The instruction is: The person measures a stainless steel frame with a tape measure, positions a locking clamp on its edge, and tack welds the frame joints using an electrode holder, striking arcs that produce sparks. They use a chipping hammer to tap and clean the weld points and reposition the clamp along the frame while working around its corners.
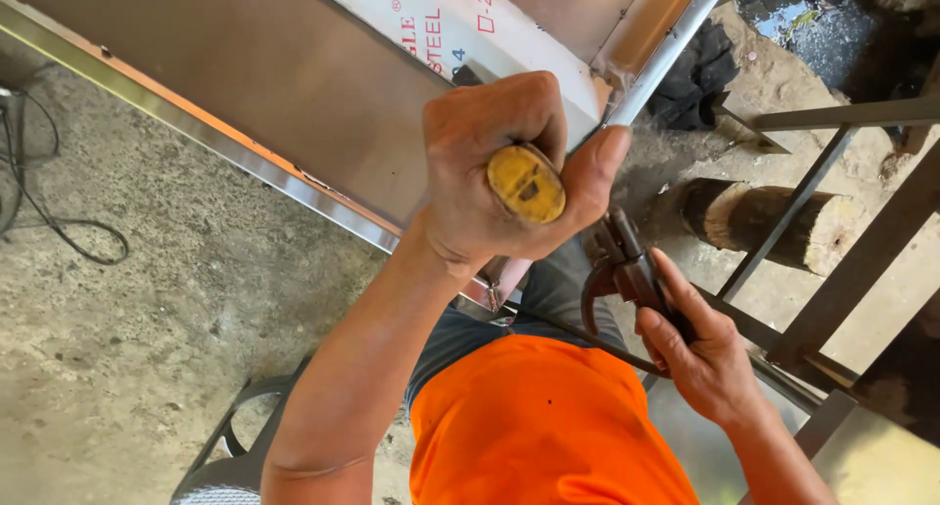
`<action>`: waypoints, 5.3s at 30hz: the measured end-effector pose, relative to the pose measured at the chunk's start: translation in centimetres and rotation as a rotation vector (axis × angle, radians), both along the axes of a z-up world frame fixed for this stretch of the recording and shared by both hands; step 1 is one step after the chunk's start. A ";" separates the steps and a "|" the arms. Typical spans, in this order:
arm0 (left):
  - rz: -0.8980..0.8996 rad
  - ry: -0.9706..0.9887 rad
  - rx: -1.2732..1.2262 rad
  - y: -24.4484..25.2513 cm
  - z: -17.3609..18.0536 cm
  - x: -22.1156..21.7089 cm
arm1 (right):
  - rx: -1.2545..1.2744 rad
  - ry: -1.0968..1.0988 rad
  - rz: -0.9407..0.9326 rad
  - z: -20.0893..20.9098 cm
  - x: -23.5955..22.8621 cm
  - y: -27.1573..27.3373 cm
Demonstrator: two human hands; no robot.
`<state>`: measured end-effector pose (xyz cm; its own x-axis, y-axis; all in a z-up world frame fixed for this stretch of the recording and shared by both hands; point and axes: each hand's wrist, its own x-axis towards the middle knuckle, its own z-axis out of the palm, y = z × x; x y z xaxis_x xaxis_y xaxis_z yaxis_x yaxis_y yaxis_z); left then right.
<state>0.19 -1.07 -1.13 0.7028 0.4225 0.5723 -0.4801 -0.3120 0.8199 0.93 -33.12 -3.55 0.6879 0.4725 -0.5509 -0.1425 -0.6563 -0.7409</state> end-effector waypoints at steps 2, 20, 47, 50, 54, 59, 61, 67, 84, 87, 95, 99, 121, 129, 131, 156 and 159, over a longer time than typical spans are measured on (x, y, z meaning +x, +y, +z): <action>-0.006 0.003 0.000 -0.2 -0.3 0.7 | -0.011 -0.003 0.007 0.3 -0.4 0.7; 0.068 0.042 -0.055 -1.1 -0.1 3.6 | -0.356 -0.422 0.447 -1.1 0.3 9.0; 0.136 0.065 0.018 -1.5 -0.6 4.8 | -0.464 -0.461 0.438 -0.6 1.3 12.3; 0.143 0.069 0.028 -1.5 -0.7 4.8 | -0.467 -0.450 0.444 -0.5 1.3 12.3; 0.138 0.064 0.013 -1.4 -0.5 4.9 | -0.429 -0.457 0.442 -0.2 1.4 11.9; 0.122 0.089 0.010 -0.5 0.2 4.7 | -0.448 -0.369 0.398 1.4 0.9 10.2; -0.192 0.123 -0.028 1.0 0.1 4.7 | -0.354 -0.373 0.301 1.0 1.0 8.9; -0.296 0.436 0.182 3.7 -11.4 3.2 | -0.224 -0.378 0.042 0.6 0.3 5.0; -0.301 0.646 -0.334 1.2 -17.5 3.5 | -0.201 -0.442 -0.122 -1.1 -3.5 3.7; -0.375 0.624 -0.429 1.7 -17.0 2.7 | -0.172 -0.457 -0.105 -1.2 -3.5 4.0; -0.544 0.410 -0.602 1.0 -16.5 2.7 | -0.164 -0.405 -0.089 -1.2 -3.0 4.5; -0.316 0.555 -0.547 0.2 -17.4 2.4 | -0.143 -0.376 -0.046 -1.0 -3.1 4.5; -0.166 0.418 0.154 0.5 -17.4 4.1 | -0.301 -0.305 0.252 -0.8 -0.4 8.6; -0.094 0.439 0.288 -0.8 -17.1 3.5 | -0.429 -0.359 0.391 -1.7 0.0 9.9; -0.105 0.433 0.241 -0.7 -16.9 3.8 | -0.459 -0.370 0.411 -1.5 -0.1 10.3; -0.115 0.385 0.254 -0.6 -17.2 4.1 | -0.587 -0.409 0.501 0.2 1.3 13.4; -0.112 0.382 0.275 -0.6 -17.3 4.1 | -0.575 -0.409 0.490 0.2 1.5 13.3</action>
